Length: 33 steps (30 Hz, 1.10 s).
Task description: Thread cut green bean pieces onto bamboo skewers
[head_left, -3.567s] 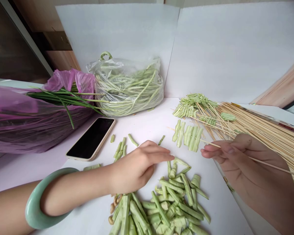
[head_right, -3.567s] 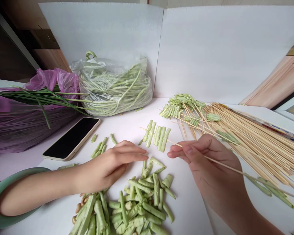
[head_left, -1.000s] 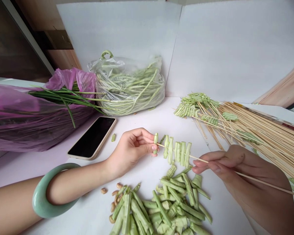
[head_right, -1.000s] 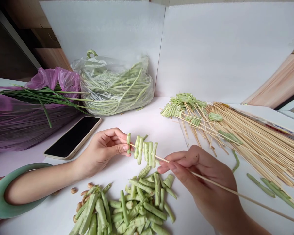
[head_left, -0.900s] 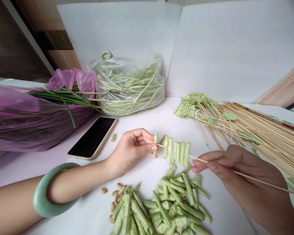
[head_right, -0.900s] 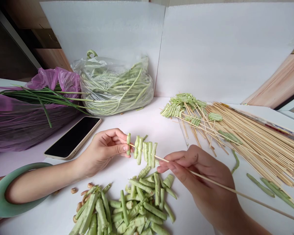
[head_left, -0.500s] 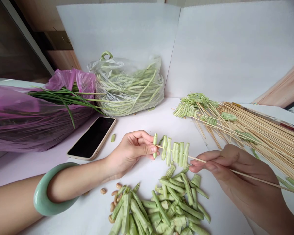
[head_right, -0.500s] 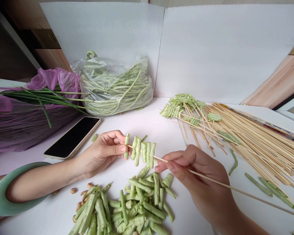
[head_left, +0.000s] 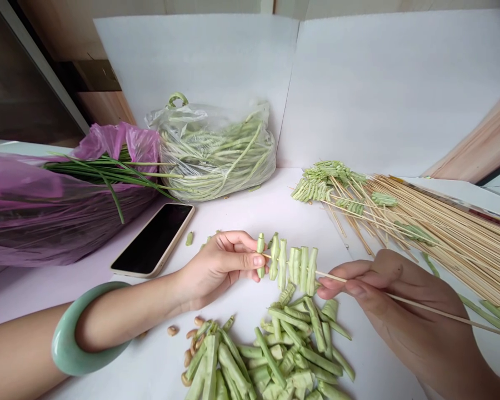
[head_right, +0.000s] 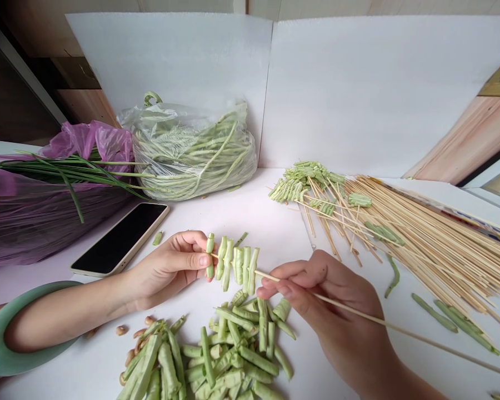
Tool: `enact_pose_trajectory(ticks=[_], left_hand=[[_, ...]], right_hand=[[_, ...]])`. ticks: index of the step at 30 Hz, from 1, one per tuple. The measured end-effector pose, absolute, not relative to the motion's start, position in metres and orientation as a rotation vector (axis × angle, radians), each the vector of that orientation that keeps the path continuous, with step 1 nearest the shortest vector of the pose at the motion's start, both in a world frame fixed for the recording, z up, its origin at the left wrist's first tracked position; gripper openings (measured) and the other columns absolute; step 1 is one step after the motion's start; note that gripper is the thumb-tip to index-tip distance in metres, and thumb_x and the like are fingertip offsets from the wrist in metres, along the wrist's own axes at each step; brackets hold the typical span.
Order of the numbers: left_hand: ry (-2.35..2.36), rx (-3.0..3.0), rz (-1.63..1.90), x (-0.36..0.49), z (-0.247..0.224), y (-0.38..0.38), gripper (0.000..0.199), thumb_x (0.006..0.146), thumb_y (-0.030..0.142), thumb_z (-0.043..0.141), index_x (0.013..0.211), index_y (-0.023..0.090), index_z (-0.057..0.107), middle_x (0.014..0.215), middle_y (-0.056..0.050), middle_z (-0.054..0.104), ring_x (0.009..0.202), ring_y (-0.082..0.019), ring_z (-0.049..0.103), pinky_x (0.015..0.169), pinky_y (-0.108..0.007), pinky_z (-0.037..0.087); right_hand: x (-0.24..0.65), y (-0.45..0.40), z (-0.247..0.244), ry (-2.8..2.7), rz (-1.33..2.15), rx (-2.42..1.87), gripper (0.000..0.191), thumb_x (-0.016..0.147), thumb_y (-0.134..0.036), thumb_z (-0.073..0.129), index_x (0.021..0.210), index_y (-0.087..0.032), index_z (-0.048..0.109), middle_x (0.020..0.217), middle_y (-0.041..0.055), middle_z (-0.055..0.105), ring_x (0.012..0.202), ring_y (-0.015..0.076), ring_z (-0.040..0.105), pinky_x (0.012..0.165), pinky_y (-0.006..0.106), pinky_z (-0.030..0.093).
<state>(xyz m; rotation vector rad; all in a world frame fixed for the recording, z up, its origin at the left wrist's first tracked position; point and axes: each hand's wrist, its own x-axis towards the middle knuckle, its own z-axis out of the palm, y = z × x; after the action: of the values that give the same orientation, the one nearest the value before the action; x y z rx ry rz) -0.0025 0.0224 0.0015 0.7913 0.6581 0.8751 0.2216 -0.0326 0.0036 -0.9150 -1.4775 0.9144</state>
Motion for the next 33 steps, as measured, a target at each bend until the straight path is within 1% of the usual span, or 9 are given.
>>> enact_pose_trajectory(ticks=[3, 9, 16, 21, 23, 25, 28, 29, 33], left_hand=[[0.648, 0.77, 0.864, -0.002, 0.002, 0.021, 0.016, 0.056, 0.013, 0.083, 0.063, 0.013, 0.069, 0.059, -0.002, 0.067, 0.051, -0.009, 0.061, 0.055, -0.019, 0.05], [0.652, 0.776, 0.837, -0.001, 0.002, 0.018, 0.015, 0.055, 0.012, 0.083, 0.06, 0.012, 0.068, 0.057, -0.002, 0.066, 0.05, -0.01, 0.06, 0.055, -0.021, 0.05], [0.667, 0.817, 0.855, -0.001, 0.004, 0.018, 0.014, 0.056, 0.013, 0.083, 0.061, 0.012, 0.07, 0.06, -0.002, 0.067, 0.052, -0.009, 0.059, 0.056, -0.021, 0.05], [0.671, 0.84, 1.027, -0.003, 0.006, 0.027, 0.01, 0.061, 0.015, 0.079, 0.067, 0.013, 0.071, 0.061, -0.001, 0.066, 0.053, -0.008, 0.059, 0.056, -0.019, 0.049], [0.707, 0.807, 1.117, -0.006, 0.005, 0.032, 0.008, 0.064, 0.015, 0.077, 0.069, 0.014, 0.071, 0.062, 0.0, 0.065, 0.054, -0.008, 0.058, 0.054, -0.018, 0.049], [0.742, 0.785, 1.216, -0.008, 0.004, 0.037, 0.007, 0.066, 0.016, 0.076, 0.07, 0.015, 0.07, 0.063, 0.0, 0.064, 0.055, -0.008, 0.057, 0.053, -0.018, 0.048], [0.755, 0.805, 1.317, -0.009, 0.003, 0.038, 0.007, 0.067, 0.018, 0.075, 0.07, 0.016, 0.069, 0.063, 0.002, 0.062, 0.056, -0.009, 0.056, 0.051, -0.019, 0.046], [0.759, 0.814, 1.322, -0.009, 0.003, 0.037, 0.007, 0.067, 0.018, 0.075, 0.07, 0.016, 0.069, 0.064, 0.002, 0.063, 0.056, -0.009, 0.056, 0.05, -0.019, 0.046], [0.761, 0.822, 1.293, -0.008, 0.004, 0.035, 0.01, 0.065, 0.018, 0.077, 0.069, 0.016, 0.069, 0.066, 0.002, 0.063, 0.057, -0.009, 0.056, 0.049, -0.02, 0.045]], right_hand=[[0.22, -0.038, 0.004, -1.471, 0.896, -0.952, 0.014, 0.081, -0.017, 0.062, 0.071, -0.024, 0.058, 0.074, -0.0011, 0.072, 0.068, 0.0189, 0.072, 0.063, 0.03, 0.06], [0.206, -0.048, 0.004, -1.3, 0.879, -1.02, 0.014, 0.077, -0.022, 0.068, 0.067, -0.026, 0.057, 0.063, -0.006, 0.067, 0.065, 0.0171, 0.071, 0.065, 0.03, 0.06], [0.211, -0.044, 0.003, -1.382, 0.889, -0.989, 0.013, 0.078, -0.02, 0.066, 0.07, -0.025, 0.057, 0.069, -0.0007, 0.071, 0.067, 0.0206, 0.072, 0.065, 0.033, 0.061], [0.233, -0.028, 0.013, -1.541, 0.975, -0.929, 0.004, 0.076, -0.024, 0.068, 0.08, -0.025, 0.065, 0.072, 0.0029, 0.074, 0.068, 0.0215, 0.072, 0.063, 0.032, 0.06], [0.244, -0.02, 0.021, -1.404, 0.96, -0.946, 0.003, 0.077, -0.028, 0.067, 0.077, -0.025, 0.067, 0.065, 0.0028, 0.072, 0.06, 0.019, 0.069, 0.058, 0.03, 0.057], [0.256, -0.011, 0.028, -1.219, 0.903, -0.983, 0.011, 0.079, -0.03, 0.064, 0.07, -0.023, 0.064, 0.056, 0.0016, 0.066, 0.052, 0.0156, 0.062, 0.053, 0.028, 0.053], [0.271, 0.0, 0.037, -1.01, 0.856, -1.036, 0.024, 0.085, -0.031, 0.055, 0.062, -0.023, 0.056, 0.041, -0.0024, 0.047, 0.04, 0.0109, 0.044, 0.047, 0.027, 0.047], [0.275, 0.003, 0.039, -0.994, 0.846, -1.054, 0.025, 0.085, -0.031, 0.054, 0.061, -0.022, 0.055, 0.04, -0.0029, 0.044, 0.039, 0.0105, 0.041, 0.047, 0.028, 0.046], [0.277, 0.003, 0.043, -1.175, 0.666, -1.226, 0.023, 0.082, -0.033, 0.06, 0.062, -0.022, 0.058, 0.049, -0.0012, 0.051, 0.045, 0.0119, 0.05, 0.041, 0.025, 0.04]])
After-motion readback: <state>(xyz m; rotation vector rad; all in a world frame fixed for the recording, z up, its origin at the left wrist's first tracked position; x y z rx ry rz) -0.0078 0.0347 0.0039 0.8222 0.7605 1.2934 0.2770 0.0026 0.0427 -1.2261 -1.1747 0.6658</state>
